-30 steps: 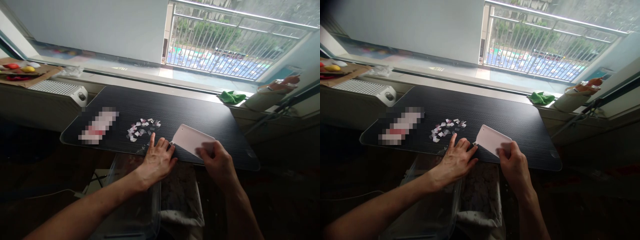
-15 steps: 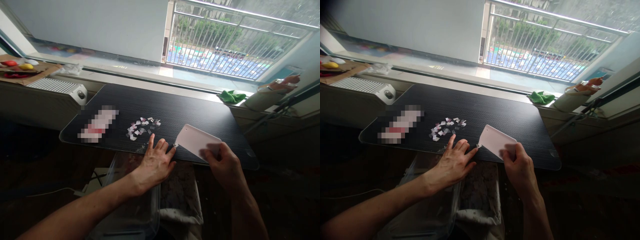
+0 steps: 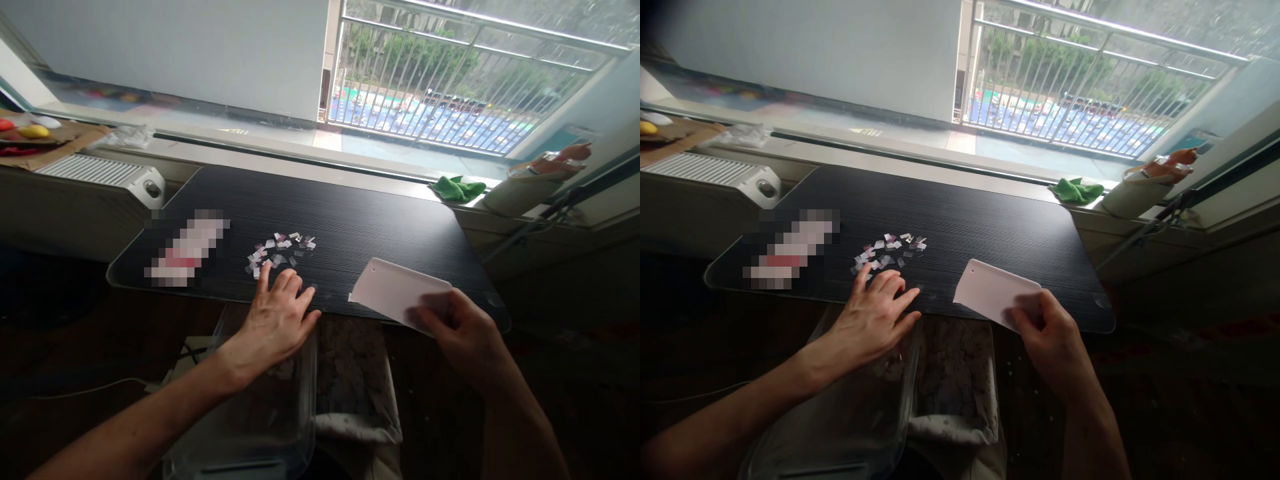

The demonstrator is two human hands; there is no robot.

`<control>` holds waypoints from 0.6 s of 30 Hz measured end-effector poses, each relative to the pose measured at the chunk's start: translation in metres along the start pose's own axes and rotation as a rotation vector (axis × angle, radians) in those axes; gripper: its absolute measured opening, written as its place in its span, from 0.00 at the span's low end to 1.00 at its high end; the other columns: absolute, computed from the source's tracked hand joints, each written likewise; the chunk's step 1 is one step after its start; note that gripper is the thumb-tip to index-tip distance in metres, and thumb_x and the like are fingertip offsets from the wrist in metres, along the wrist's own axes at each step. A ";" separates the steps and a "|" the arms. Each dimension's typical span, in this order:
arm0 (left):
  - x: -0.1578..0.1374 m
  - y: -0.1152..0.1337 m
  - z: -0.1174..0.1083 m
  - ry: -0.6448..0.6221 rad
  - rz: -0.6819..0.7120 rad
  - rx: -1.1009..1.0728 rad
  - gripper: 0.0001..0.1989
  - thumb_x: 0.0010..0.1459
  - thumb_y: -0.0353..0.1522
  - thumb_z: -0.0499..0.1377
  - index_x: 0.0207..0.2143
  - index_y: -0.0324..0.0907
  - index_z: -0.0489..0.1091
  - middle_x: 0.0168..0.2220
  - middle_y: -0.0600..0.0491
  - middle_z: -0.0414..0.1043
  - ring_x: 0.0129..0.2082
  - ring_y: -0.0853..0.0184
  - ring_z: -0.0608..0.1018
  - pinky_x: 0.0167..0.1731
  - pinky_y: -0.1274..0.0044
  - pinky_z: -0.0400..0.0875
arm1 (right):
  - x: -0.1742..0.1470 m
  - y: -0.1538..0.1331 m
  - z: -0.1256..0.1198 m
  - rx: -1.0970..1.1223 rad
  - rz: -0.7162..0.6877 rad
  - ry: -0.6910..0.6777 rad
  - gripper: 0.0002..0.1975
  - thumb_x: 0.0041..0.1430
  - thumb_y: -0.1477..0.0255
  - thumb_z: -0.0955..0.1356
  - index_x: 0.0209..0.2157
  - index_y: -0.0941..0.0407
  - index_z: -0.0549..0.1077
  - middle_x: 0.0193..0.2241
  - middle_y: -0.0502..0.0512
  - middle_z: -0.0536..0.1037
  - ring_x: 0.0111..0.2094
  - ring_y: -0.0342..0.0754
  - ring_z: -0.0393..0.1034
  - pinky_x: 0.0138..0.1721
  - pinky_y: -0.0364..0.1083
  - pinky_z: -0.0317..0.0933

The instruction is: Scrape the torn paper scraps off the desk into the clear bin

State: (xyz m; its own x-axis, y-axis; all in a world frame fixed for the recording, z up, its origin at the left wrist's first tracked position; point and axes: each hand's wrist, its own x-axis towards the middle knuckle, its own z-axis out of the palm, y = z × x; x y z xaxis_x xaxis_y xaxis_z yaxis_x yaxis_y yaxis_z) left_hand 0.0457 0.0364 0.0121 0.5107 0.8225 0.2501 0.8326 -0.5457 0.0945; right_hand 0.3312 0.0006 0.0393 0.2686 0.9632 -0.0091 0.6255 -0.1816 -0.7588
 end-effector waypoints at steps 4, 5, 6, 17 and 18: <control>-0.009 -0.009 -0.007 0.080 -0.031 -0.014 0.16 0.62 0.37 0.54 0.48 0.40 0.74 0.43 0.44 0.71 0.52 0.53 0.69 0.60 0.49 0.50 | 0.029 0.010 0.005 0.202 0.052 -0.006 0.15 0.44 0.62 0.72 0.32 0.54 0.72 0.29 0.52 0.78 0.30 0.48 0.73 0.33 0.47 0.67; -0.012 -0.011 -0.008 0.097 -0.039 -0.022 0.16 0.61 0.36 0.54 0.48 0.40 0.73 0.42 0.44 0.71 0.52 0.53 0.69 0.60 0.48 0.51 | 0.038 0.013 0.007 0.250 0.071 -0.025 0.16 0.42 0.62 0.73 0.33 0.55 0.72 0.29 0.52 0.78 0.30 0.49 0.73 0.33 0.47 0.67; -0.015 -0.012 -0.009 0.108 -0.048 -0.029 0.16 0.61 0.36 0.54 0.48 0.40 0.73 0.42 0.44 0.71 0.51 0.53 0.69 0.59 0.48 0.52 | 0.045 0.015 0.009 0.282 0.086 -0.053 0.17 0.40 0.62 0.73 0.32 0.55 0.72 0.28 0.51 0.78 0.30 0.49 0.73 0.33 0.47 0.67; -0.040 -0.024 -0.009 0.145 -0.117 -0.043 0.17 0.61 0.36 0.52 0.49 0.41 0.72 0.41 0.45 0.72 0.49 0.52 0.72 0.57 0.48 0.55 | 0.048 0.005 0.009 0.270 0.115 -0.305 0.15 0.40 0.64 0.74 0.31 0.56 0.74 0.28 0.51 0.79 0.30 0.48 0.73 0.32 0.46 0.67; -0.041 -0.024 -0.010 0.143 -0.116 -0.034 0.17 0.61 0.36 0.52 0.49 0.41 0.72 0.41 0.45 0.72 0.49 0.52 0.71 0.56 0.48 0.55 | 0.046 0.004 0.008 0.282 0.124 -0.309 0.15 0.40 0.64 0.74 0.31 0.57 0.74 0.28 0.51 0.79 0.30 0.48 0.73 0.32 0.46 0.67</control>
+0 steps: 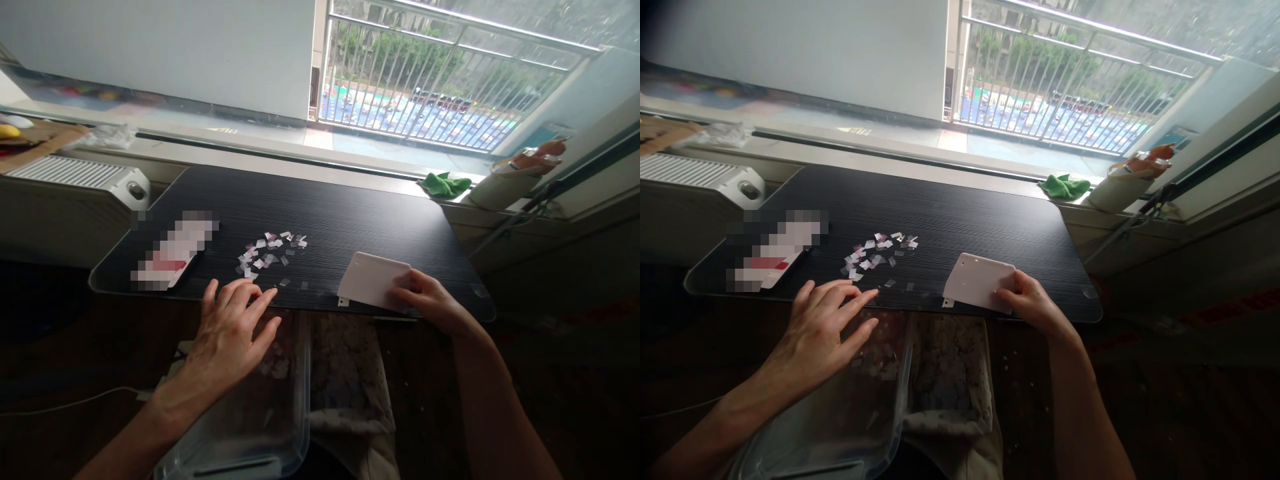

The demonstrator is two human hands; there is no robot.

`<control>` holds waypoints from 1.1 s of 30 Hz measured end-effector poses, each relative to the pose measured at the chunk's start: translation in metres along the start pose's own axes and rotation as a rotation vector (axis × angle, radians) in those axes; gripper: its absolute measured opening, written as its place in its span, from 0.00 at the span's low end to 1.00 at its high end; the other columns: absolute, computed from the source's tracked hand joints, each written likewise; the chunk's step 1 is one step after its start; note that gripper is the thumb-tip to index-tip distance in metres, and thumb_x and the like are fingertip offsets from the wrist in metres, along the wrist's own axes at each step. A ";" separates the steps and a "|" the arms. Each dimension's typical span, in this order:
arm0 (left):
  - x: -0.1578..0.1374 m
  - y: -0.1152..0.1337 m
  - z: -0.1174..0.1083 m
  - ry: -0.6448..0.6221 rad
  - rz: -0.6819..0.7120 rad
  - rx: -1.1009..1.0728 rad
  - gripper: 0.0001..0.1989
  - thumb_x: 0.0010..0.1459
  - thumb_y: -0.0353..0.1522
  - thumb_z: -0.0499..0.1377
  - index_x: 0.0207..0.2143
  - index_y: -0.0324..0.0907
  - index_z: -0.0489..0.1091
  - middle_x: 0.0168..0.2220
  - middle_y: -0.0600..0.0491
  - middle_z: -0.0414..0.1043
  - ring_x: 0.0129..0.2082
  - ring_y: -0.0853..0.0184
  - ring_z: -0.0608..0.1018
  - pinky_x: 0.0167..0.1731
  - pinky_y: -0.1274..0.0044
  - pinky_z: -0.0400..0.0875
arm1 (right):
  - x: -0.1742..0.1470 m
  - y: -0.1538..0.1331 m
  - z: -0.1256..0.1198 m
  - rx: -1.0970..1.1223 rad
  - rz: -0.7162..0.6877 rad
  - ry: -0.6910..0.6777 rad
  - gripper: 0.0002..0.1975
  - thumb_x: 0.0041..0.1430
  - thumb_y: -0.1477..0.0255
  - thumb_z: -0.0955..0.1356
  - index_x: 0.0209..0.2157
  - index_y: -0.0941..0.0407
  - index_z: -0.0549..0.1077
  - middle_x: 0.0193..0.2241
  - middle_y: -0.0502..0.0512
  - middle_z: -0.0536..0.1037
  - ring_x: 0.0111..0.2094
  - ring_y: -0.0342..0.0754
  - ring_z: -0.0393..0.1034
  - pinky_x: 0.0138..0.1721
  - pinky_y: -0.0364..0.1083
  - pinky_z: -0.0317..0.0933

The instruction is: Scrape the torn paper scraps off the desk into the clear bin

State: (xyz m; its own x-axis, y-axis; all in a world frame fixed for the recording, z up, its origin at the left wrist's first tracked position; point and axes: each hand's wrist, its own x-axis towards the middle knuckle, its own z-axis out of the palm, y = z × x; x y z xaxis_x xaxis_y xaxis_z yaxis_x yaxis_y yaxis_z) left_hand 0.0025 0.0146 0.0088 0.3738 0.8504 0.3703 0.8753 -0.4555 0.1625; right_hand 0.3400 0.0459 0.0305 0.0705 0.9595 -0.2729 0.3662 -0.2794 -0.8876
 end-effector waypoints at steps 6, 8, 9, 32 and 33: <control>0.000 0.002 -0.001 0.009 0.014 0.006 0.17 0.61 0.36 0.51 0.49 0.41 0.72 0.41 0.45 0.71 0.49 0.52 0.71 0.56 0.48 0.55 | -0.009 0.000 0.000 0.079 0.022 -0.009 0.16 0.38 0.64 0.75 0.30 0.57 0.74 0.27 0.50 0.79 0.28 0.45 0.72 0.31 0.45 0.66; 0.000 0.002 -0.001 0.015 0.017 0.006 0.17 0.61 0.36 0.52 0.49 0.41 0.72 0.41 0.45 0.71 0.49 0.53 0.72 0.57 0.49 0.55 | -0.011 0.001 0.000 0.083 0.030 -0.018 0.17 0.39 0.63 0.75 0.30 0.57 0.74 0.27 0.50 0.79 0.28 0.45 0.72 0.31 0.45 0.67; 0.000 0.002 -0.001 0.016 0.017 0.008 0.17 0.61 0.36 0.52 0.49 0.41 0.72 0.41 0.45 0.71 0.49 0.53 0.72 0.57 0.50 0.55 | -0.012 0.001 0.000 0.081 0.034 -0.020 0.17 0.39 0.63 0.75 0.30 0.57 0.74 0.27 0.50 0.79 0.28 0.46 0.72 0.31 0.45 0.67; -0.026 -0.005 -0.013 -0.037 -0.165 -0.017 0.16 0.61 0.33 0.53 0.50 0.40 0.71 0.43 0.45 0.71 0.50 0.54 0.71 0.57 0.49 0.56 | -0.006 0.001 0.082 -0.037 -0.154 0.112 0.11 0.50 0.63 0.70 0.33 0.55 0.71 0.27 0.51 0.77 0.28 0.48 0.72 0.32 0.48 0.66; -0.027 -0.005 -0.013 -0.040 -0.180 -0.022 0.16 0.61 0.33 0.53 0.50 0.40 0.71 0.43 0.45 0.72 0.51 0.54 0.71 0.57 0.49 0.56 | -0.007 0.000 0.088 -0.028 -0.162 0.083 0.11 0.51 0.63 0.70 0.32 0.55 0.71 0.27 0.51 0.77 0.28 0.48 0.71 0.31 0.47 0.66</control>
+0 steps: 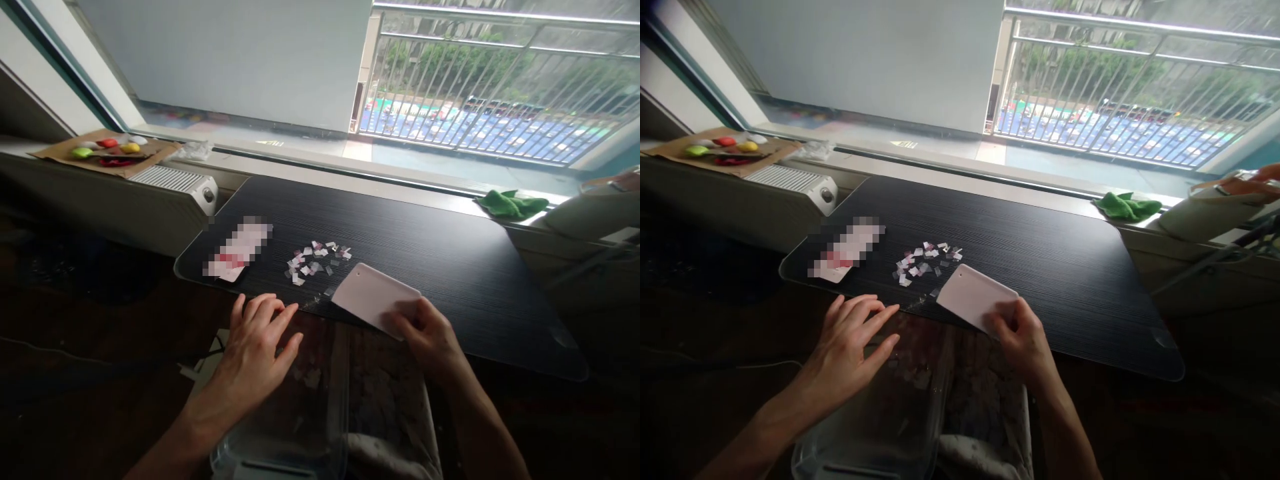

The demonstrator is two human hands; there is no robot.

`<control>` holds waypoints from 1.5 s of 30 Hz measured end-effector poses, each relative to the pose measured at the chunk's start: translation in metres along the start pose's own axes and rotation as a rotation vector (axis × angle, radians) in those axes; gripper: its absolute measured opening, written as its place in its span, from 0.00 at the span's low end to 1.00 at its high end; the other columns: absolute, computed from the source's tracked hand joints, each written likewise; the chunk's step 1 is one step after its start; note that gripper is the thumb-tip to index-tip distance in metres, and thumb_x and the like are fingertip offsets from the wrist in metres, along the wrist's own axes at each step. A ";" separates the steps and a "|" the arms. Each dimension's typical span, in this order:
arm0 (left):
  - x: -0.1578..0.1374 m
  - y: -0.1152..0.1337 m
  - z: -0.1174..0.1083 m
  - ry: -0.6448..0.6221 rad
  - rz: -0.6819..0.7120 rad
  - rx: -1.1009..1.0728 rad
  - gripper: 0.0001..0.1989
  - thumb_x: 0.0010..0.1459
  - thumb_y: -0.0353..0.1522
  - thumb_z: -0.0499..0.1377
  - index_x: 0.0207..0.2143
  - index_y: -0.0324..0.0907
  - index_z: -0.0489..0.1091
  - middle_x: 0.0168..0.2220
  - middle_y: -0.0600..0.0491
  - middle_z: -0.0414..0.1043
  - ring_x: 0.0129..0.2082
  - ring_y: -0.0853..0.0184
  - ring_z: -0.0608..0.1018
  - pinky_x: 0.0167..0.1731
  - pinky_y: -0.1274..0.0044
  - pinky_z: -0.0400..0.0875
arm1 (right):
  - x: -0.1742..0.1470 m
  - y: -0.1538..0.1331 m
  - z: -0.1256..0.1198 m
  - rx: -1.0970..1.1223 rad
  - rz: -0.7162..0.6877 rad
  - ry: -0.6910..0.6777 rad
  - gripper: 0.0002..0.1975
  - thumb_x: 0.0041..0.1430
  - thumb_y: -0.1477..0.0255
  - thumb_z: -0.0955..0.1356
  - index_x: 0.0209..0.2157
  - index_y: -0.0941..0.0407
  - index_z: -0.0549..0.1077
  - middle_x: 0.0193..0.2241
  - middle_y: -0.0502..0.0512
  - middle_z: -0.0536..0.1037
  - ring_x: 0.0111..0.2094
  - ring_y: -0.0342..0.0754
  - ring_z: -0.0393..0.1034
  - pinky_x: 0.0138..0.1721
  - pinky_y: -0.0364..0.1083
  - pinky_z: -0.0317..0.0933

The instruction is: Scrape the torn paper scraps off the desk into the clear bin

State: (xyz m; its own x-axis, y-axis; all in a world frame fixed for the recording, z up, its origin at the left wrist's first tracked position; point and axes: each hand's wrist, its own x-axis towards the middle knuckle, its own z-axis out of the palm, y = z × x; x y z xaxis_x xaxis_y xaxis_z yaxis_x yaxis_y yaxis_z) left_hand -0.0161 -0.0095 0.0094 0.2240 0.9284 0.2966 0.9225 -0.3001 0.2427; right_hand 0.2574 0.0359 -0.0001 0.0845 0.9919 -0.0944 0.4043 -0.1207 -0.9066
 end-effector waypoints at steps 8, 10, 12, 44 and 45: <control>-0.005 0.000 0.003 0.004 -0.036 -0.032 0.15 0.60 0.32 0.54 0.48 0.41 0.72 0.42 0.46 0.72 0.50 0.55 0.71 0.58 0.51 0.56 | 0.025 -0.001 0.003 -0.048 -0.026 0.036 0.12 0.48 0.63 0.70 0.33 0.55 0.71 0.27 0.51 0.77 0.28 0.48 0.71 0.33 0.49 0.67; -0.006 0.000 0.003 0.005 -0.040 -0.034 0.15 0.60 0.32 0.54 0.49 0.41 0.72 0.43 0.46 0.72 0.50 0.55 0.71 0.58 0.51 0.55 | 0.028 0.001 0.003 -0.068 -0.024 -0.015 0.12 0.48 0.63 0.70 0.34 0.55 0.72 0.28 0.51 0.77 0.29 0.48 0.71 0.34 0.49 0.67; -0.006 0.000 0.002 0.000 -0.045 -0.036 0.15 0.61 0.32 0.54 0.49 0.41 0.71 0.43 0.46 0.72 0.51 0.55 0.71 0.58 0.51 0.55 | 0.025 0.002 0.005 -0.052 -0.029 -0.052 0.12 0.50 0.63 0.69 0.34 0.55 0.71 0.30 0.51 0.77 0.29 0.48 0.71 0.34 0.49 0.67; -0.005 0.002 0.005 -0.017 -0.046 -0.073 0.15 0.60 0.30 0.55 0.48 0.38 0.71 0.42 0.45 0.70 0.51 0.53 0.70 0.57 0.49 0.55 | 0.013 -0.022 0.020 -0.016 -0.055 -0.076 0.11 0.52 0.64 0.69 0.35 0.55 0.71 0.29 0.51 0.77 0.29 0.47 0.70 0.32 0.46 0.64; -0.005 0.002 0.005 -0.016 -0.054 -0.074 0.15 0.60 0.30 0.55 0.48 0.39 0.71 0.42 0.46 0.70 0.51 0.53 0.70 0.57 0.49 0.54 | 0.017 -0.026 0.026 -0.042 -0.076 -0.033 0.10 0.52 0.64 0.69 0.35 0.54 0.71 0.28 0.51 0.77 0.28 0.47 0.69 0.32 0.46 0.64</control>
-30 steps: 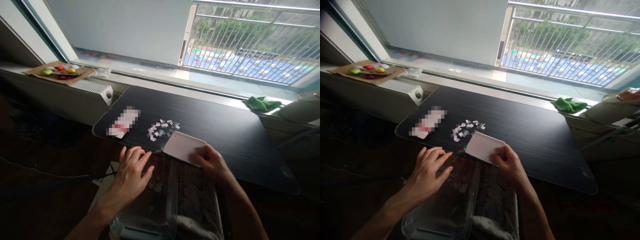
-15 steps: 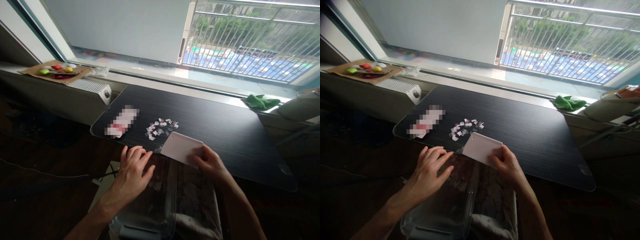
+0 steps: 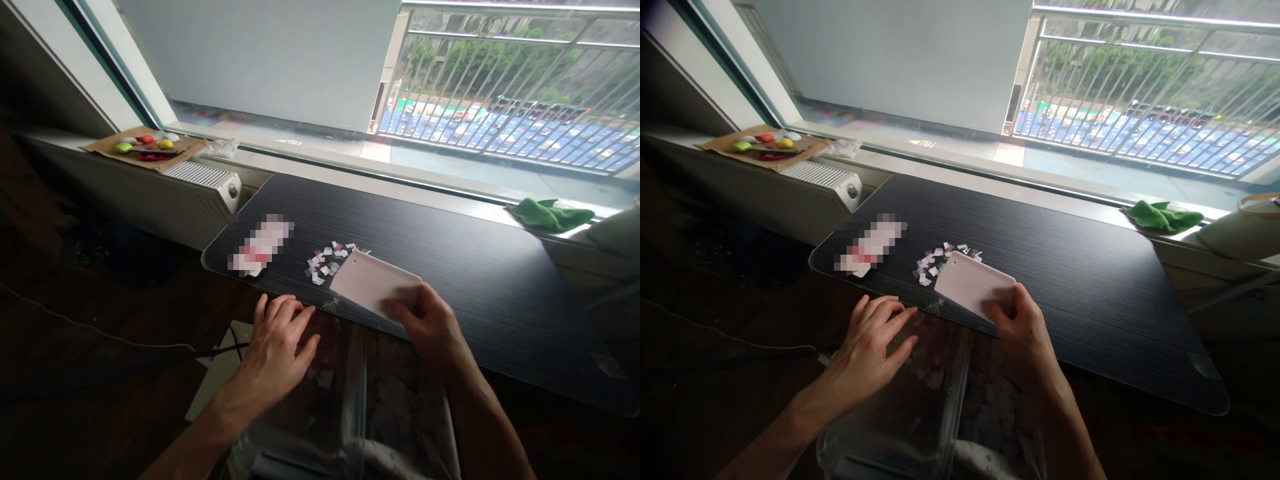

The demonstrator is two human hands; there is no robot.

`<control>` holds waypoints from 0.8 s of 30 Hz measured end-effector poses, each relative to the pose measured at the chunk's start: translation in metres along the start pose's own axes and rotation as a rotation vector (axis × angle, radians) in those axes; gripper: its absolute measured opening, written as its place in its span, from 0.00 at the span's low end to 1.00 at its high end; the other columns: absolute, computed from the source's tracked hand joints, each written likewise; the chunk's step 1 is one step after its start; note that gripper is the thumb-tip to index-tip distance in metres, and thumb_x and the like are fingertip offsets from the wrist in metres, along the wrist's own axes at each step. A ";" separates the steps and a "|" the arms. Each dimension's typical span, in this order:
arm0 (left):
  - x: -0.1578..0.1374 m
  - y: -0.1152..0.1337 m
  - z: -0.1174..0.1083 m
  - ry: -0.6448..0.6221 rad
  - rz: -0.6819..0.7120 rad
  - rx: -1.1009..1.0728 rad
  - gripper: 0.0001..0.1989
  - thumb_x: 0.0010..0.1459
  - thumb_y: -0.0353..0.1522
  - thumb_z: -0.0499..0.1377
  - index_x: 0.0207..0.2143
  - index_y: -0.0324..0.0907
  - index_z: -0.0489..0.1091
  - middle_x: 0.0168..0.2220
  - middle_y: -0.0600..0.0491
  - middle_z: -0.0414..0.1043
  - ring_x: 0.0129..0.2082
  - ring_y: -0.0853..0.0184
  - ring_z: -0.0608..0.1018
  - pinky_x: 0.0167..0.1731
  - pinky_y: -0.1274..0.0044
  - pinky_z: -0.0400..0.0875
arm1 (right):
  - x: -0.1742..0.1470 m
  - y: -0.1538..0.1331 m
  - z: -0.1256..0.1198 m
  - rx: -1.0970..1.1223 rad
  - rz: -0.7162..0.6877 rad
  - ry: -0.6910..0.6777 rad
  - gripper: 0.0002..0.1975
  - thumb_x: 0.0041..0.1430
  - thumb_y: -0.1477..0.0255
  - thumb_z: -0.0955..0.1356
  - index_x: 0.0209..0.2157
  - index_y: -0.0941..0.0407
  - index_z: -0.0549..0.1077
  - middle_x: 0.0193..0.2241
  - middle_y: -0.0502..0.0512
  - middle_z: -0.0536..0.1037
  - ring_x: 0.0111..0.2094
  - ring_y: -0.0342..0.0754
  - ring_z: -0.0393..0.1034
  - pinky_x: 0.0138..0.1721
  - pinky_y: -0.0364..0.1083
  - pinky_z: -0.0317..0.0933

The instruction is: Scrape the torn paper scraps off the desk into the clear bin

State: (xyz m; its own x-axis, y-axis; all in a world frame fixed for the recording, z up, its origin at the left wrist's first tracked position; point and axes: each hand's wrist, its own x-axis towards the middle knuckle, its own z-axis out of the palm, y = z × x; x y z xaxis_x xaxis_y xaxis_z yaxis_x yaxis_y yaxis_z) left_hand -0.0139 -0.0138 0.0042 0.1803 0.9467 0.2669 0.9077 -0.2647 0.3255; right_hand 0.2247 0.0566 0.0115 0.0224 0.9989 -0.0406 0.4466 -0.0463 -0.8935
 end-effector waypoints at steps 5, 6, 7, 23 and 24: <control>-0.003 -0.003 -0.001 0.000 -0.027 -0.006 0.14 0.59 0.30 0.55 0.48 0.40 0.71 0.43 0.46 0.70 0.51 0.54 0.70 0.58 0.49 0.54 | 0.017 -0.011 0.017 -0.161 -0.082 0.039 0.09 0.52 0.63 0.68 0.32 0.53 0.68 0.24 0.48 0.74 0.25 0.46 0.66 0.29 0.46 0.60; -0.003 -0.004 -0.002 0.000 -0.030 -0.007 0.14 0.59 0.30 0.55 0.48 0.40 0.71 0.43 0.46 0.70 0.51 0.54 0.69 0.58 0.49 0.54 | 0.017 -0.011 0.018 -0.179 -0.083 0.028 0.09 0.52 0.63 0.68 0.32 0.53 0.68 0.23 0.48 0.73 0.25 0.46 0.66 0.28 0.46 0.60; -0.003 -0.005 -0.002 0.000 -0.033 -0.007 0.14 0.59 0.30 0.55 0.48 0.40 0.71 0.43 0.46 0.70 0.51 0.54 0.69 0.58 0.49 0.54 | 0.016 -0.011 0.018 -0.187 -0.080 0.015 0.09 0.52 0.63 0.68 0.32 0.53 0.69 0.23 0.48 0.73 0.25 0.46 0.65 0.28 0.46 0.59; -0.005 -0.012 -0.003 0.007 -0.060 0.000 0.16 0.60 0.31 0.54 0.49 0.38 0.71 0.43 0.45 0.70 0.52 0.53 0.69 0.57 0.48 0.54 | 0.007 -0.020 0.016 -0.208 -0.070 -0.070 0.07 0.52 0.64 0.68 0.31 0.53 0.69 0.23 0.47 0.72 0.24 0.45 0.65 0.28 0.45 0.59; -0.005 -0.013 -0.003 0.004 -0.061 -0.003 0.16 0.60 0.31 0.54 0.49 0.38 0.71 0.43 0.45 0.70 0.52 0.53 0.69 0.57 0.48 0.54 | 0.005 -0.020 0.013 -0.196 -0.058 -0.064 0.08 0.52 0.64 0.68 0.32 0.53 0.70 0.24 0.47 0.73 0.25 0.45 0.66 0.29 0.45 0.60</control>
State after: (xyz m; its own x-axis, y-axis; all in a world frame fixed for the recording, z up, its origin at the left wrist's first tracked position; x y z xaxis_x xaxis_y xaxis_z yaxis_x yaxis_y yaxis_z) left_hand -0.0276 -0.0159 0.0013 0.1228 0.9604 0.2501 0.9160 -0.2067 0.3438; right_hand 0.2043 0.0622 0.0229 -0.0625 0.9977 -0.0258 0.6113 0.0178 -0.7912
